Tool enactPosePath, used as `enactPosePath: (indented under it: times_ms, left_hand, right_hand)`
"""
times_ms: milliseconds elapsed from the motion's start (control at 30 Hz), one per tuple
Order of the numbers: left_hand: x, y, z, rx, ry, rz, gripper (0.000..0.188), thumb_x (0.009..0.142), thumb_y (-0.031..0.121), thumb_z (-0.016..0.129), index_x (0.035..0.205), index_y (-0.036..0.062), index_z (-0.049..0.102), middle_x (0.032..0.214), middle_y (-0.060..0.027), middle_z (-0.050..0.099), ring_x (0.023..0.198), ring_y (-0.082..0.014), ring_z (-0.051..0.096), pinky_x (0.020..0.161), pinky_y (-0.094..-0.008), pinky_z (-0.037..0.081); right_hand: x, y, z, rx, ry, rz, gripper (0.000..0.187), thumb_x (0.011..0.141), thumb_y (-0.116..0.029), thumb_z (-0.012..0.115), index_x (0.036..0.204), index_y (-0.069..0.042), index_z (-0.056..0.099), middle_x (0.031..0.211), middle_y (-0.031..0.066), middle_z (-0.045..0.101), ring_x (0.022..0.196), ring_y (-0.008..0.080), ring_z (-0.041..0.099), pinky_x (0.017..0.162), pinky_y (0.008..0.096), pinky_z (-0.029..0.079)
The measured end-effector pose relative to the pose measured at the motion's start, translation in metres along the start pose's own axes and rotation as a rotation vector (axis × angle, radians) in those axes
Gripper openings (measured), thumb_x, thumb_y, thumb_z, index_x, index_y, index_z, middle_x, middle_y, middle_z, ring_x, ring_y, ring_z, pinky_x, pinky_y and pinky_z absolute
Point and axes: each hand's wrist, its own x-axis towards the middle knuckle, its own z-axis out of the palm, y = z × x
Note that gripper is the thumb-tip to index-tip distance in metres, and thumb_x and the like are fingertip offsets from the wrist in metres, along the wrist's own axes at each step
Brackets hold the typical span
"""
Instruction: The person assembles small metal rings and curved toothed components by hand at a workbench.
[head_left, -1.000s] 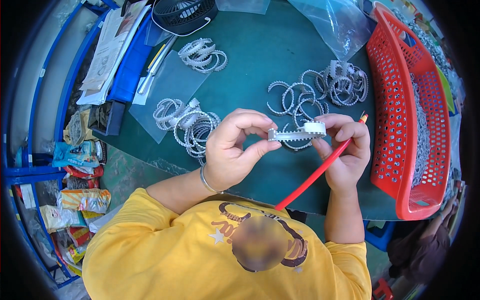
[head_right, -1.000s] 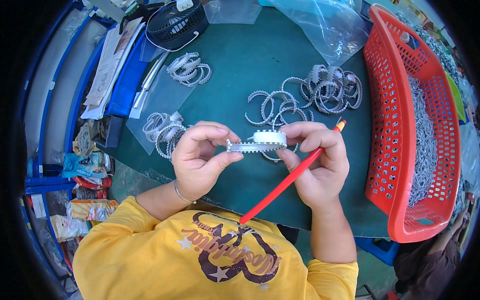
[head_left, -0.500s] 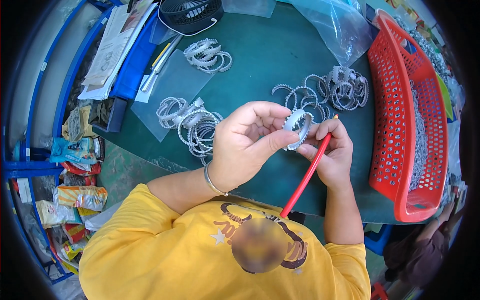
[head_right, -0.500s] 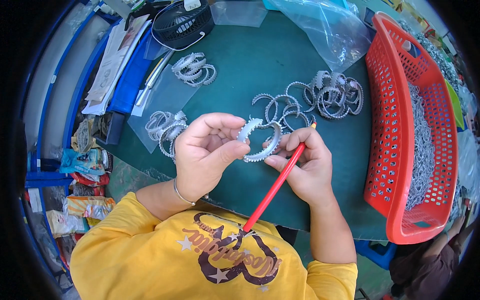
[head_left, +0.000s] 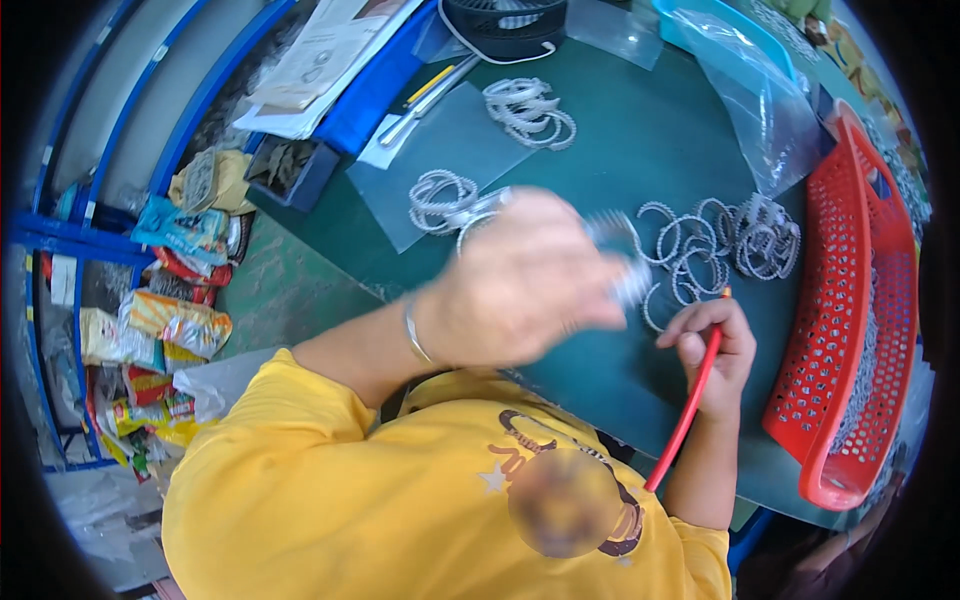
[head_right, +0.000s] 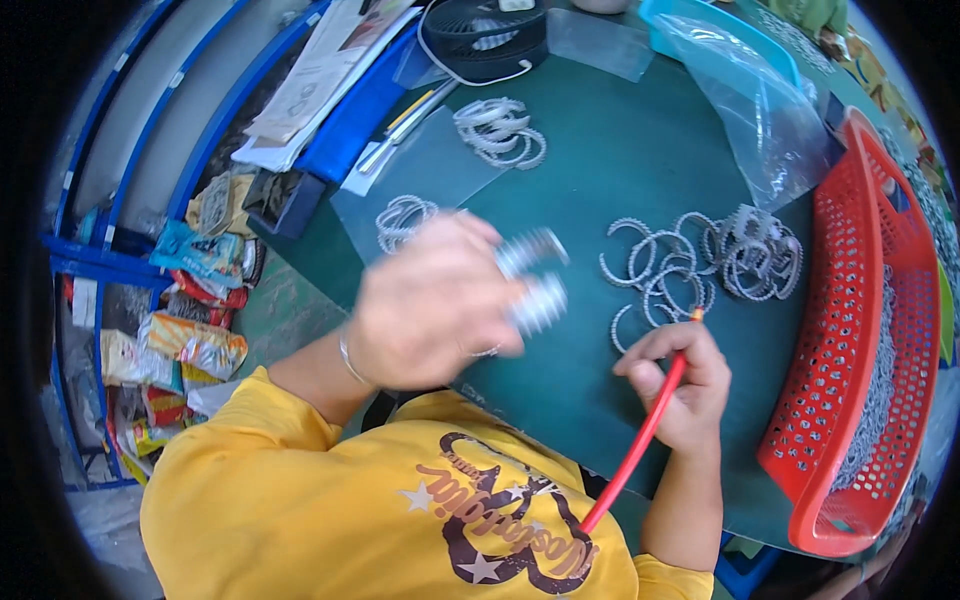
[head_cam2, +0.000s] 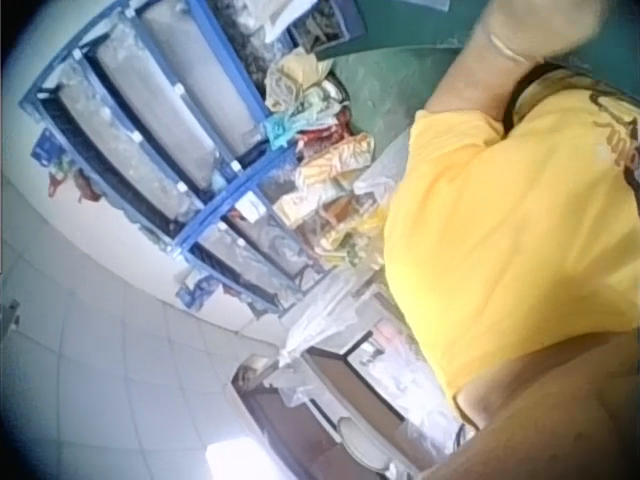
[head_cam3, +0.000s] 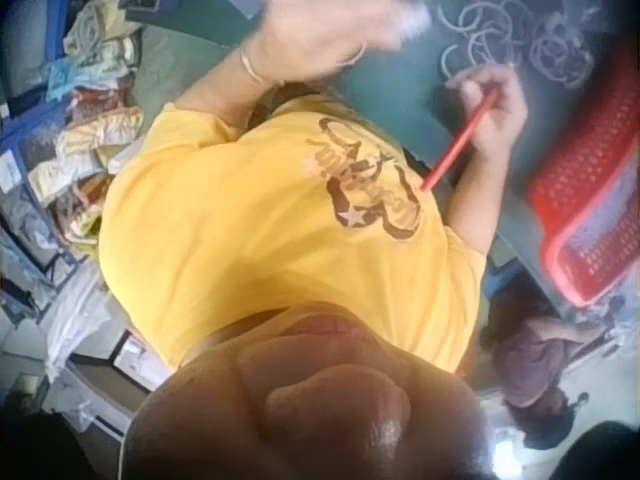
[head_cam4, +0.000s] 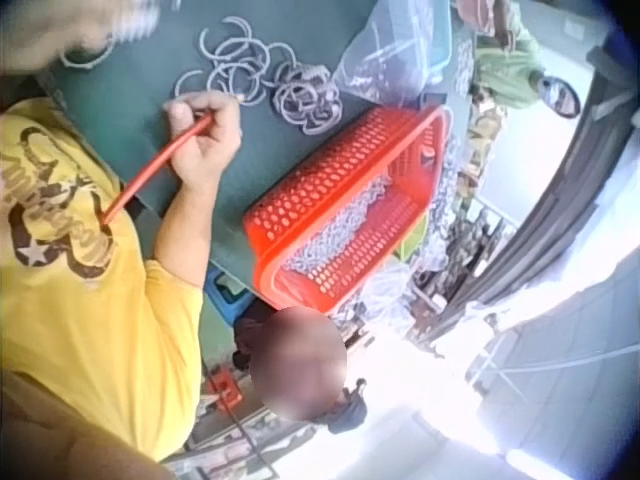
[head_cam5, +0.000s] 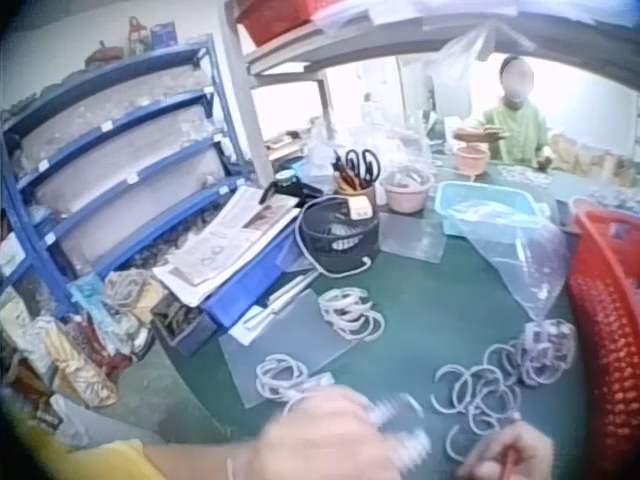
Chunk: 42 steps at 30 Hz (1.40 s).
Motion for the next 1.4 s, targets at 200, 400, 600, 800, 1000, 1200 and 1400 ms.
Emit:
enactPosePath:
  times_ms: [200,400,600,800,1000,1200,1400]
  left_hand:
    - [-0.041,-0.05,-0.051,0.503,-0.136,-0.389,0.011,0.078,0.009,0.063,0.086,0.0009,0.065,0.074,-0.0119,0.058,0.069,-0.0266,0.056,0.065,-0.0318,0.045]
    - [-0.062,-0.051,-0.046,0.333,-0.115,-0.583,0.015,0.085,0.009,0.055,0.091,-0.0017,0.063,0.085,-0.0141,0.062,0.078,-0.0276,0.059,0.07,-0.0308,0.046]
    - [-0.053,-0.054,-0.041,0.311,-0.062,-0.558,0.011,0.081,0.009,0.058,0.083,-0.0002,0.063,0.082,-0.013,0.061,0.079,-0.0299,0.058,0.071,-0.0348,0.045]
    - [-0.048,-0.052,-0.044,0.282,-0.042,-0.578,0.01,0.08,0.01,0.059,0.081,0.0008,0.063,0.08,-0.0123,0.061,0.078,-0.0291,0.057,0.072,-0.0358,0.043]
    - [-0.043,-0.046,-0.044,0.268,0.139,-0.523,0.008,0.075,0.006,0.063,0.08,-0.0003,0.063,0.081,-0.0122,0.06,0.077,-0.0282,0.057,0.071,-0.0345,0.045]
    - [-0.023,-0.046,-0.044,0.116,0.228,-0.543,0.007,0.076,0.003,0.062,0.082,-0.0004,0.064,0.081,-0.0111,0.06,0.078,-0.0237,0.059,0.07,-0.0294,0.046]
    - [0.035,-0.078,-0.038,-0.588,0.269,-0.703,0.018,0.084,0.003,0.057,0.102,-0.0015,0.059,0.089,-0.0056,0.06,0.079,-0.0102,0.057,0.067,-0.0221,0.048]
  right_hand:
    - [0.003,-0.006,-0.007,-0.094,0.187,0.002,0.012,0.081,-0.001,0.058,0.079,-0.002,0.046,0.071,0.0086,0.057,0.065,0.0136,0.057,0.06,0.0228,0.044]
    - [0.002,-0.012,-0.009,-0.719,-0.023,0.012,0.023,0.065,0.006,0.068,0.072,-0.003,0.048,0.074,0.0094,0.061,0.069,0.0228,0.059,0.063,0.0301,0.046]
    - [-0.006,-0.008,-0.01,-0.99,-0.17,-0.039,0.025,0.058,0.012,0.061,0.069,-0.006,0.046,0.074,0.0077,0.062,0.074,0.0279,0.057,0.065,0.0358,0.041]
    - [0.002,-0.02,-0.011,-0.755,0.019,0.03,0.021,0.063,0.012,0.057,0.072,-0.005,0.048,0.074,0.0091,0.06,0.074,0.0289,0.055,0.072,0.035,0.043]
    - [0.011,-0.006,-0.027,-0.468,0.215,0.103,0.016,0.079,0.004,0.059,0.082,-0.002,0.045,0.081,0.0075,0.055,0.072,0.0128,0.055,0.065,0.0259,0.046]
    - [0.018,-0.012,-0.022,-0.337,0.337,0.158,0.015,0.081,0.006,0.057,0.083,-0.002,0.045,0.082,0.0046,0.052,0.071,0.0093,0.049,0.063,0.0212,0.043]
    - [0.028,-0.006,-0.011,-0.29,0.444,-0.028,0.019,0.081,0.007,0.055,0.081,-0.005,0.042,0.082,0.005,0.052,0.066,0.007,0.047,0.056,0.0212,0.042]
